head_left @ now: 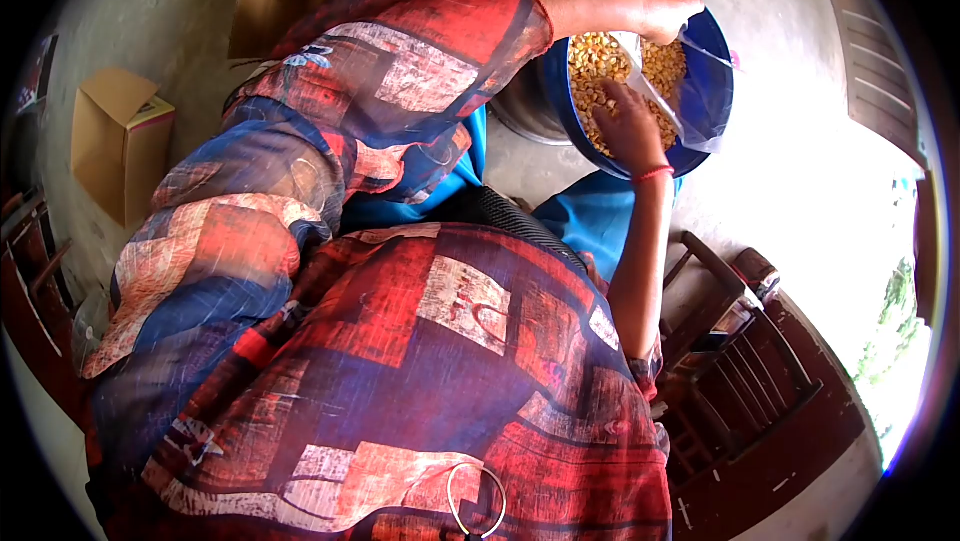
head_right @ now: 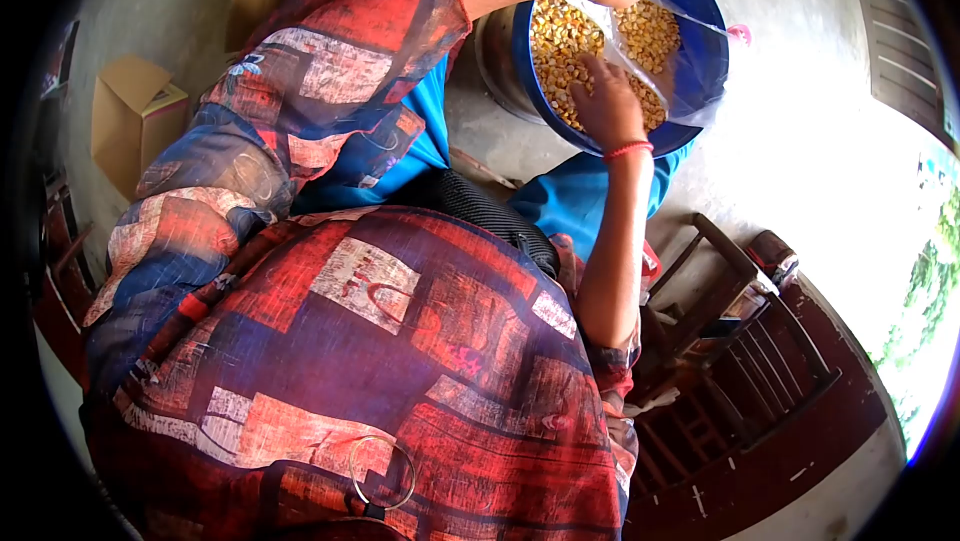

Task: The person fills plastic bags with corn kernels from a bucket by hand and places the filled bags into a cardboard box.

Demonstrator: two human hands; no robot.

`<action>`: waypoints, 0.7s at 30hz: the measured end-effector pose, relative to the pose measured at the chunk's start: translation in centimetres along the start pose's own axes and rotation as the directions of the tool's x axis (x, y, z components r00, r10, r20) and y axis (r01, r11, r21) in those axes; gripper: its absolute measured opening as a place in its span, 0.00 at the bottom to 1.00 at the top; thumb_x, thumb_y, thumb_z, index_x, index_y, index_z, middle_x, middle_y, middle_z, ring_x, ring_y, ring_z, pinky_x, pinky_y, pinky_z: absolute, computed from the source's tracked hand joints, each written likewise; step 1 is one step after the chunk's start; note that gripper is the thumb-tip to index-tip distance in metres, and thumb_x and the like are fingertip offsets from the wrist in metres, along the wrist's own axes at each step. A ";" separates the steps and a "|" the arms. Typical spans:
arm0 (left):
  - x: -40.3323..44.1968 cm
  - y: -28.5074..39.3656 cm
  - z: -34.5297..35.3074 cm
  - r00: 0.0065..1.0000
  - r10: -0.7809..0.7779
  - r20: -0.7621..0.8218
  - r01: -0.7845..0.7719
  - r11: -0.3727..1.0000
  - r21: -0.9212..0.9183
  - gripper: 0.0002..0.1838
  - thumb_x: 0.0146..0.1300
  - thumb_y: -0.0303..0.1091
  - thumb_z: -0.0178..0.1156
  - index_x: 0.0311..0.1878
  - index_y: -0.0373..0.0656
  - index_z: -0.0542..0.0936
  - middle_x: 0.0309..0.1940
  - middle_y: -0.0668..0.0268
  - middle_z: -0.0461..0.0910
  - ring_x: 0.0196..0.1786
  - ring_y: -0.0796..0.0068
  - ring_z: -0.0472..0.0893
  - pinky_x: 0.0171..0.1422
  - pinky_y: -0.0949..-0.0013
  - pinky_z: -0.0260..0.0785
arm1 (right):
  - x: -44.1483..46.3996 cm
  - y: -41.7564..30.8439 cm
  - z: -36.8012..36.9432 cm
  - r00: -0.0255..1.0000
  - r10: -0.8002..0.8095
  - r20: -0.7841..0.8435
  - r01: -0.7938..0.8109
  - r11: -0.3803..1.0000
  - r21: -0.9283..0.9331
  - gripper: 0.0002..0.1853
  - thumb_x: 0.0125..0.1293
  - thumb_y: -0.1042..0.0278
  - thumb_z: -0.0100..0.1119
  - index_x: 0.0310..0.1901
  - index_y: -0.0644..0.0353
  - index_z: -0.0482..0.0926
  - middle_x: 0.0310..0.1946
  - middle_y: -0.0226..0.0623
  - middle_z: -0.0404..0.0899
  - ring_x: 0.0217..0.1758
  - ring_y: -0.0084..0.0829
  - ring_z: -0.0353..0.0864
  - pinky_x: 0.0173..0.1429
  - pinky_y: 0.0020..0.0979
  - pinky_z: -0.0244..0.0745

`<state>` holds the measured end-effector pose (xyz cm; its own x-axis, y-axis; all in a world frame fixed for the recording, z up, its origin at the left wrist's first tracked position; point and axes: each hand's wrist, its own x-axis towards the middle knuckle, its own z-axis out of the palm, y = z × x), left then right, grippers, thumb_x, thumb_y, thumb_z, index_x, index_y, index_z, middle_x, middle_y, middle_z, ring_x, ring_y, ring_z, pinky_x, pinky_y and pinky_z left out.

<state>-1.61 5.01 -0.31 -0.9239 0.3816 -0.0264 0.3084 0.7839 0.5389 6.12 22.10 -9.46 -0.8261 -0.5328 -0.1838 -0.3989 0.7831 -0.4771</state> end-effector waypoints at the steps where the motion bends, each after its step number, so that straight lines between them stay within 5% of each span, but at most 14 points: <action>1: 0.0 0.0 0.0 1.000 0.010 -0.003 -0.010 1.000 -0.006 0.12 0.47 0.28 0.57 0.38 0.41 0.79 0.34 0.58 0.79 0.39 0.62 0.79 0.40 0.61 0.71 | 0.0 -0.5 0.7 0.996 -0.087 -0.036 0.085 0.995 -0.053 0.17 0.55 0.60 0.54 0.48 0.52 0.73 0.44 0.46 0.72 0.41 0.46 0.76 0.47 0.42 0.70; 5: -0.3 0.4 -0.3 0.998 0.003 0.060 -0.002 1.000 -0.012 0.12 0.48 0.28 0.57 0.39 0.43 0.79 0.35 0.60 0.79 0.40 0.64 0.79 0.42 0.61 0.71 | 0.7 -1.2 1.1 0.968 -0.024 0.250 0.025 1.000 0.001 0.17 0.59 0.53 0.49 0.44 0.55 0.73 0.36 0.51 0.75 0.41 0.48 0.75 0.44 0.43 0.69; 10: -0.4 0.6 -0.5 0.993 0.023 0.114 -0.024 1.000 0.005 0.13 0.48 0.28 0.57 0.40 0.45 0.79 0.35 0.61 0.79 0.40 0.66 0.79 0.43 0.62 0.70 | 0.8 -1.5 0.9 0.969 -0.060 0.239 0.041 0.996 0.081 0.16 0.60 0.53 0.48 0.37 0.58 0.75 0.26 0.52 0.75 0.33 0.48 0.76 0.37 0.42 0.68; 13: -0.5 0.6 -0.8 0.992 0.017 0.124 -0.016 1.000 -0.009 0.14 0.48 0.27 0.57 0.41 0.46 0.79 0.37 0.62 0.79 0.42 0.66 0.78 0.45 0.62 0.70 | 0.8 -1.8 0.3 0.950 -0.015 0.311 -0.060 0.971 0.231 0.14 0.61 0.58 0.49 0.35 0.60 0.77 0.24 0.44 0.77 0.26 0.39 0.76 0.33 0.35 0.69; 16: -0.3 0.3 -0.1 0.998 0.031 0.061 -0.029 0.999 -0.046 0.18 0.49 0.26 0.55 0.46 0.49 0.77 0.41 0.63 0.78 0.45 0.66 0.77 0.48 0.63 0.69 | 0.4 -2.7 -1.0 0.942 0.191 0.276 -0.329 0.690 0.645 0.12 0.64 0.63 0.47 0.38 0.63 0.77 0.22 0.26 0.73 0.17 0.14 0.64 0.20 0.17 0.58; 17: -0.3 0.3 0.2 0.999 0.039 -0.006 -0.039 0.997 -0.071 0.20 0.49 0.25 0.55 0.48 0.50 0.77 0.44 0.63 0.78 0.47 0.66 0.77 0.50 0.63 0.68 | 0.2 -2.6 -1.4 0.942 0.193 0.275 -0.329 0.690 0.645 0.12 0.64 0.63 0.47 0.38 0.63 0.77 0.22 0.26 0.73 0.17 0.14 0.64 0.20 0.17 0.58; 20: 0.1 0.3 0.6 0.999 0.027 -0.045 -0.031 0.995 -0.095 0.25 0.49 0.22 0.52 0.52 0.52 0.74 0.48 0.62 0.76 0.51 0.66 0.75 0.53 0.64 0.67 | -0.3 -2.2 -2.3 0.904 0.274 0.328 -0.383 0.179 0.906 0.13 0.65 0.63 0.46 0.42 0.63 0.74 0.21 0.25 0.68 0.12 0.12 0.53 0.14 0.14 0.45; 21: 0.2 0.3 0.5 0.999 0.028 -0.046 -0.032 0.995 -0.095 0.25 0.49 0.22 0.52 0.52 0.52 0.74 0.48 0.62 0.76 0.51 0.66 0.75 0.53 0.64 0.67 | -0.4 -2.3 -2.4 0.905 0.274 0.327 -0.382 0.180 0.907 0.13 0.65 0.63 0.46 0.42 0.63 0.74 0.21 0.25 0.68 0.12 0.12 0.53 0.14 0.14 0.45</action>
<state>-1.56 5.57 -0.59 -0.9245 0.3803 0.0274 0.3150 0.7212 0.6170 6.37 21.28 -6.20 -0.7265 -0.3721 -0.5777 0.6046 0.0534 -0.7947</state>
